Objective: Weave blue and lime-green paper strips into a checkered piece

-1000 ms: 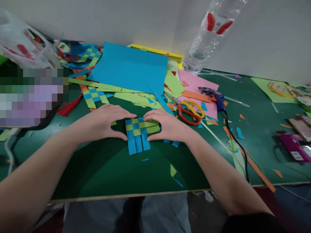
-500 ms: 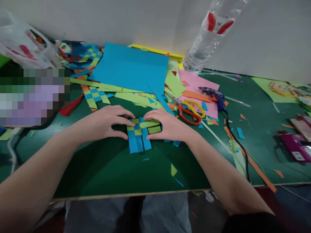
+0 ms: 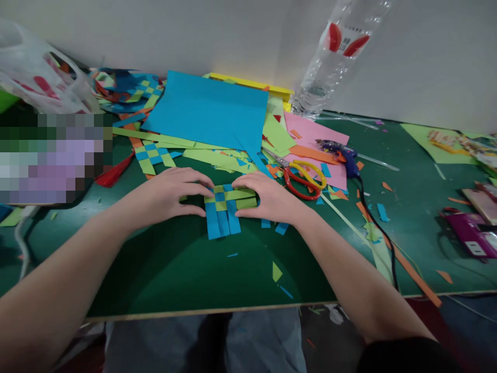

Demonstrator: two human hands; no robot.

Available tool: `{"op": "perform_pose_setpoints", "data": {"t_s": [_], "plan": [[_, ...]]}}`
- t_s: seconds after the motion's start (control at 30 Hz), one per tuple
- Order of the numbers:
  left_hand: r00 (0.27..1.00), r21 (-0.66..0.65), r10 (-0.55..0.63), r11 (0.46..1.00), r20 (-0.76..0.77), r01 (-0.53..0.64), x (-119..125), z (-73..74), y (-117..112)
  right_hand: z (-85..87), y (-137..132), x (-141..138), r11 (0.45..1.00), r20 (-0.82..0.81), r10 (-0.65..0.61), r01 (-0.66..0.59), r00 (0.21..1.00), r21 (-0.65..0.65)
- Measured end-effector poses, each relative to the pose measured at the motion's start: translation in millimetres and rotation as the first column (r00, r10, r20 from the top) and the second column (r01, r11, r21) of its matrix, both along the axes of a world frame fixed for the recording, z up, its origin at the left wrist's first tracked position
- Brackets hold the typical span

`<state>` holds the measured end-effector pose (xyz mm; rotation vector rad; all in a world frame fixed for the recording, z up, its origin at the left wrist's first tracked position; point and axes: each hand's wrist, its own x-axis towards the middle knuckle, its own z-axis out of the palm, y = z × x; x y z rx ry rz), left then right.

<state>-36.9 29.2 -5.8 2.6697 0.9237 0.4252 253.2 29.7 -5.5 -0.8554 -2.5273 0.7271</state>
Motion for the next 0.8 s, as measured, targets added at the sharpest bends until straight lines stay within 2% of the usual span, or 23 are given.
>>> {"op": "perform_pose_setpoints", "data": {"t_s": [0.13,0.23,0.47,0.67,0.8], "plan": [[1.0,0.027,-0.005,1.0,0.009,0.004,2.6,2.4,2.0,-3.0,0.9,-0.6,0.997,0.015,-0.014,0.012,1.0,0.081],[1.0,-0.004,-0.001,1.0,0.0,0.001,3.1,4.0,2.1,-3.6,-0.3,-2.2,0.988,0.03,-0.027,0.022,0.999,0.152],[0.999,-0.043,-0.031,0.999,0.008,0.031,-0.9,4.0,-1.6,-4.7,-2.4,-5.3,0.932,-0.013,-0.063,0.063,0.998,0.357],[0.999,0.008,-0.029,1.0,0.031,0.029,5.1,7.5,-6.9,-9.5,-2.5,-8.4,0.925,-0.022,-0.104,0.105,0.994,0.365],[0.996,0.097,0.082,0.992,0.045,-0.086,15.5,1.6,-10.6,-12.6,-5.6,-11.4,0.936,-0.074,-0.114,0.132,0.991,0.325]]}}
